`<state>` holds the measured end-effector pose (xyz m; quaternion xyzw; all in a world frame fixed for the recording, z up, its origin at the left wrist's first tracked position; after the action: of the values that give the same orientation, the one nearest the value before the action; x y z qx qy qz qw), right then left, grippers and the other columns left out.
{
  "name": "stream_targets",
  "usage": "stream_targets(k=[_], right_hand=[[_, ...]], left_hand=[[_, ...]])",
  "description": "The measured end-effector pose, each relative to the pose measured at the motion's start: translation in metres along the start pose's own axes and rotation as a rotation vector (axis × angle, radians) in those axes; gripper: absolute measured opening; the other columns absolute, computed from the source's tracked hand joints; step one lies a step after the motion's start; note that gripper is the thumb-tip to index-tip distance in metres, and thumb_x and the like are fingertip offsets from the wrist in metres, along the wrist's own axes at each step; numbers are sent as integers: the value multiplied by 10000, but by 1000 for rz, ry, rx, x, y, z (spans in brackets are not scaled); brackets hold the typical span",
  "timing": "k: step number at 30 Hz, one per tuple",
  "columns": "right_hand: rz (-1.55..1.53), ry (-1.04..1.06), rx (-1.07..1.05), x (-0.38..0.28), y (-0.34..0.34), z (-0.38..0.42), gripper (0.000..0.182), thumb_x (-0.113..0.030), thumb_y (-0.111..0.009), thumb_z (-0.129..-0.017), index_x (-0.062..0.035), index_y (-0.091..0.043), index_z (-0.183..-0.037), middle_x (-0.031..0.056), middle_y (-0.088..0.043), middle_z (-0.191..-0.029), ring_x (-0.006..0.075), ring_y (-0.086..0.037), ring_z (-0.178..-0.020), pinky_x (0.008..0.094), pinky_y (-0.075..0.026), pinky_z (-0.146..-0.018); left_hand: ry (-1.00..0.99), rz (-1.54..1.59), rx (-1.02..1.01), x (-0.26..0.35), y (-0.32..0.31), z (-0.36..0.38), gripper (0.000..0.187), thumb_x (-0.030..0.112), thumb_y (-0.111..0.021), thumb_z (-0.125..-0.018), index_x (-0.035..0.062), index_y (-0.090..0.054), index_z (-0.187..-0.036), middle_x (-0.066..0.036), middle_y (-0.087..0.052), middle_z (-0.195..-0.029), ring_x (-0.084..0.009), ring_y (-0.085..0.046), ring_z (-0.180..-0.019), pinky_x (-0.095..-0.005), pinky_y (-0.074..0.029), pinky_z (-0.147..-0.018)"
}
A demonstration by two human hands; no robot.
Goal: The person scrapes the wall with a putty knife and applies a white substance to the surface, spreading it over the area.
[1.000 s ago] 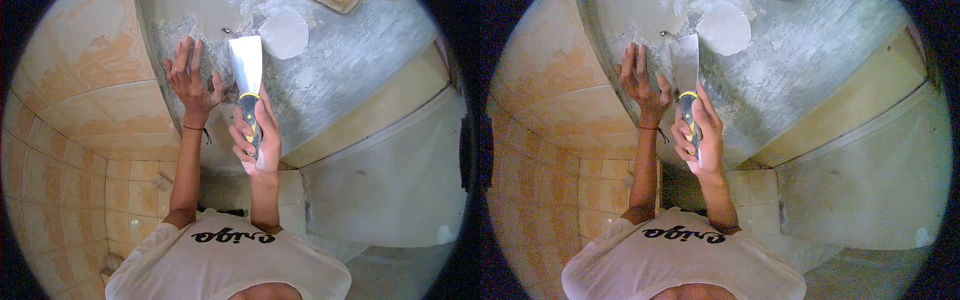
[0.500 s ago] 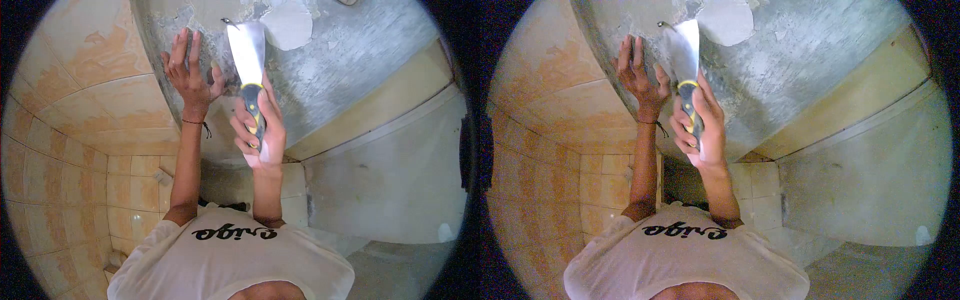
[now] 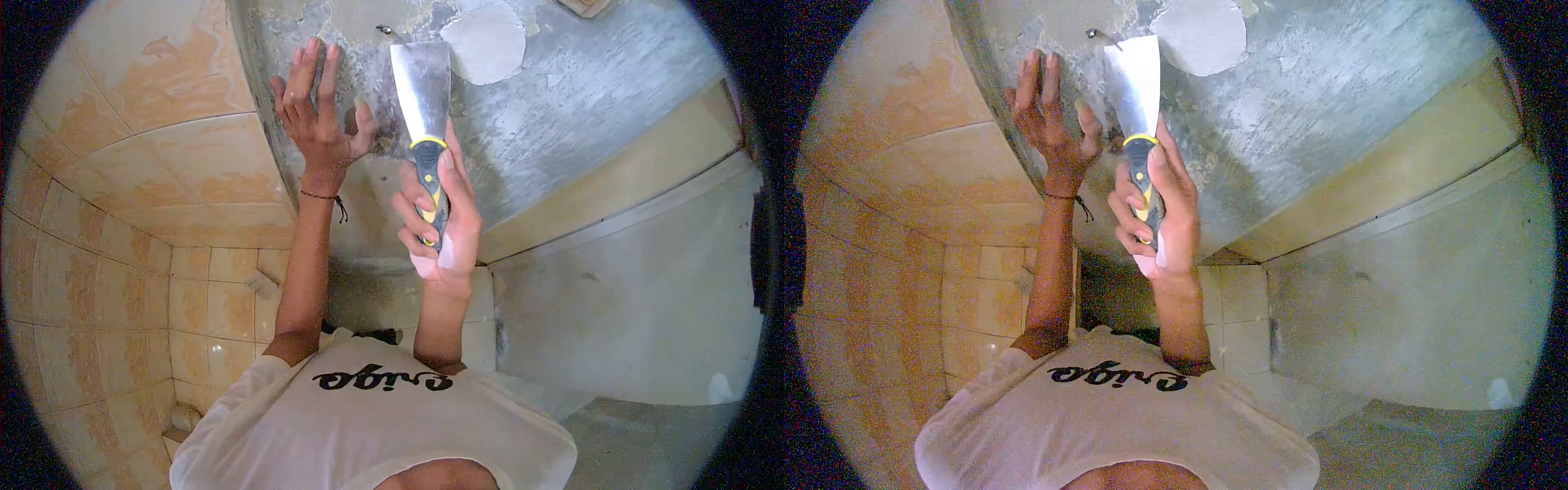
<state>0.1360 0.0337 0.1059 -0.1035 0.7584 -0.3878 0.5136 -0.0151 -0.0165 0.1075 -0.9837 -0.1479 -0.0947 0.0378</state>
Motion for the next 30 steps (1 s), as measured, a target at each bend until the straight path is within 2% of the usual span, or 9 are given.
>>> stream_targets(k=[16,18,23,30], right_hand=[[-23,1,-34,3,-2,-2,564,-333,-441,-1079,-226,-244,-1596,-1,-376,-709,45,-302,-425,167,-215,-290],[-52,-14,-26,0,1,-3,501,-318,-399,-1094,-282,-274,-1578,7,-388,-735,44,-298,-440,157,-210,-291],[-20,8,-29,2,-6,-3,526,-321,-404,-1093,-271,-245,-1592,8,-389,-737,46,-304,-442,153,-210,-293],[25,1,25,4,-1,3,538,-329,-441,-1082,-247,-280,-1589,3,-378,-712,45,-304,-431,164,-210,-297]], left_hand=[[-2,-21,-10,-1,1,-1,649,337,-576,-830,126,-532,-1442,-85,-497,-1500,-252,-438,-1394,-493,-211,-1206],[-2,-30,4,-2,0,-3,652,335,-580,-829,126,-529,-1445,-83,-495,-1502,-252,-438,-1394,-491,-212,-1206],[-1,4,5,-1,2,-2,663,335,-588,-830,127,-519,-1455,-79,-493,-1504,-253,-438,-1396,-491,-209,-1208],[6,-4,-32,-1,1,-1,670,338,-589,-830,119,-512,-1459,-93,-485,-1509,-258,-441,-1396,-495,-201,-1212]])
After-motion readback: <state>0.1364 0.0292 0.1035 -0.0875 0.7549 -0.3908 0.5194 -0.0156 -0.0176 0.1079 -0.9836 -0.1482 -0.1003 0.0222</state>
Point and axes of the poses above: each hand's wrist, its own z-axis away from the middle knuckle, its own y-axis out of the back of the hand, x = y × z, the point moved 7 cm from there along -z, towards the middle knuckle
